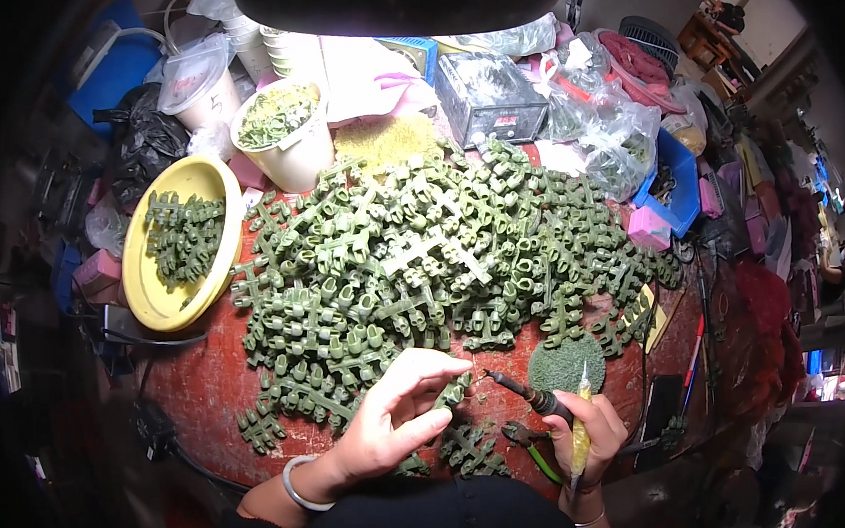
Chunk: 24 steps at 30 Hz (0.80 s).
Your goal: The person cleans and separates small green plastic pieces from a large pile on a table using a tool.
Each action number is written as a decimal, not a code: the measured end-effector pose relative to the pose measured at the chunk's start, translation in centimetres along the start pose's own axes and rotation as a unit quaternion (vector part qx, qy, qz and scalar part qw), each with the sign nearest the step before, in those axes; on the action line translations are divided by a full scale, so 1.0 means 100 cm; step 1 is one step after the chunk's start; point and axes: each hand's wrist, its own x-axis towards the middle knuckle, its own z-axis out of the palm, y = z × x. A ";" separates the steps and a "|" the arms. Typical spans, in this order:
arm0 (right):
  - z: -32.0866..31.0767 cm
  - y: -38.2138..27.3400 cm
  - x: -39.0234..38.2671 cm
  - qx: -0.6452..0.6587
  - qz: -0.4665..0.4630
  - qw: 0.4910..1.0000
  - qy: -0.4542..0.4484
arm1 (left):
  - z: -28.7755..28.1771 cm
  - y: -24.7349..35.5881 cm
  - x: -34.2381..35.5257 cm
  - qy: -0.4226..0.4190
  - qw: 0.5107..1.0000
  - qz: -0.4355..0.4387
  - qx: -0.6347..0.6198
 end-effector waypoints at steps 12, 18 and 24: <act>0.001 0.000 0.001 -0.004 0.003 1.000 -0.003 | -0.001 -0.003 0.000 -0.004 1.000 0.022 0.019; 0.001 0.001 0.000 -0.006 0.003 1.000 -0.004 | 0.000 0.000 0.000 -0.008 1.000 0.015 0.015; 0.001 0.001 0.001 -0.010 -0.002 1.000 -0.001 | 0.000 -0.001 0.001 -0.015 0.999 0.020 0.026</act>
